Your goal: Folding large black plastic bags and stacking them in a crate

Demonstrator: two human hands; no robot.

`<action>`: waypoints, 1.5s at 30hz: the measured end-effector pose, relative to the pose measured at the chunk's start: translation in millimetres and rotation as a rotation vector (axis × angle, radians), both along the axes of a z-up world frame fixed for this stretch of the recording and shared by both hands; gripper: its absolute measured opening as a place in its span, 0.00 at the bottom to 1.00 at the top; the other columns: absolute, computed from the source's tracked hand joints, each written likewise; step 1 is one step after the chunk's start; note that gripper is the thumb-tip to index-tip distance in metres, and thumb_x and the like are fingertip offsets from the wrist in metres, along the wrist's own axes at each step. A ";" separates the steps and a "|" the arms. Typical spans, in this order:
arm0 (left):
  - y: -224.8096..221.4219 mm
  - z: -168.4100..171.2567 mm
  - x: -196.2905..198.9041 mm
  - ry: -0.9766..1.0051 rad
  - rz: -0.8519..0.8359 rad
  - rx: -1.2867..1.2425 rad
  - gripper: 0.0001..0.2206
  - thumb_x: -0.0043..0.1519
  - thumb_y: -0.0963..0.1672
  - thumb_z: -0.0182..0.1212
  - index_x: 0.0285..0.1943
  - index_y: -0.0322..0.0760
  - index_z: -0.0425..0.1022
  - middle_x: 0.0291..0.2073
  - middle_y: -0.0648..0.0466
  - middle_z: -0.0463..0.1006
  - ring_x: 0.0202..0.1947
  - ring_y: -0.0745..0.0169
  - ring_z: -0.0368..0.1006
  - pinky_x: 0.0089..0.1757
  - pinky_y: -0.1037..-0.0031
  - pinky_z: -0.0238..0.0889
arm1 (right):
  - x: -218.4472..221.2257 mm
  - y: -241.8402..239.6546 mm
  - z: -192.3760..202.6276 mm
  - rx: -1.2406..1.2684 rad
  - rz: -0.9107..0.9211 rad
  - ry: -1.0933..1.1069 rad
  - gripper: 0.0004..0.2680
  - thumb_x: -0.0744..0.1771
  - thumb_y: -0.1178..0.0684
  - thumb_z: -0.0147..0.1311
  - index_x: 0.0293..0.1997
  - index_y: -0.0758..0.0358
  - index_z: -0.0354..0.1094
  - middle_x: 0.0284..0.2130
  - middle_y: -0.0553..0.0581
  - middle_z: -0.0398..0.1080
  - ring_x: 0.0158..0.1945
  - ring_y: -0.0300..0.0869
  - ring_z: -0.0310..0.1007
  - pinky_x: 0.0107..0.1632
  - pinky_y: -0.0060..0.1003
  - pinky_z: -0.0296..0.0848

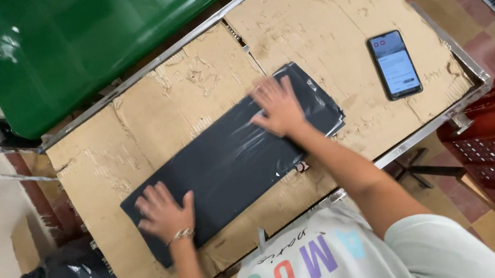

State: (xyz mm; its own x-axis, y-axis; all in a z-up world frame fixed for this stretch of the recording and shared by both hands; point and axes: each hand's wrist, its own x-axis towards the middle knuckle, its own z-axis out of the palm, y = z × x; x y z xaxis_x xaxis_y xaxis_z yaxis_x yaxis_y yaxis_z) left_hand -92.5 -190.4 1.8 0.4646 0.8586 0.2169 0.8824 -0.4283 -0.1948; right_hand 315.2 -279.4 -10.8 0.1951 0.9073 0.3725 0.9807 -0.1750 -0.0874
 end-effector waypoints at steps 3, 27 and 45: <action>-20.9 -8.8 -79.0 -0.145 0.285 -0.331 0.45 0.55 0.64 0.49 0.82 0.54 0.44 0.81 0.56 0.42 0.79 0.41 0.35 0.57 0.20 0.47 | 32.6 -28.7 16.2 -0.046 -0.229 0.008 0.32 0.66 0.25 0.48 0.75 0.54 0.57 0.72 0.62 0.57 0.77 0.56 0.48 0.72 0.67 0.44; -22.8 117.7 94.5 -0.507 0.202 -1.515 0.36 0.72 0.55 0.24 0.71 0.20 0.64 0.70 0.30 0.65 0.73 0.44 0.58 0.72 0.65 0.43 | -177.5 -157.9 -12.4 -0.608 -0.271 1.459 0.29 0.65 0.25 0.56 0.62 0.61 0.70 0.58 0.67 0.72 0.68 0.59 0.64 0.72 0.53 0.58; -0.3 -42.5 152.8 -0.152 -0.096 -0.535 0.19 0.69 0.58 0.39 0.44 0.51 0.69 0.30 0.48 0.84 0.36 0.44 0.83 0.36 0.54 0.76 | -110.2 -182.5 -19.0 0.061 -0.664 1.765 0.09 0.70 0.56 0.49 0.55 0.65 0.63 0.29 0.55 0.61 0.26 0.42 0.63 0.20 0.38 0.77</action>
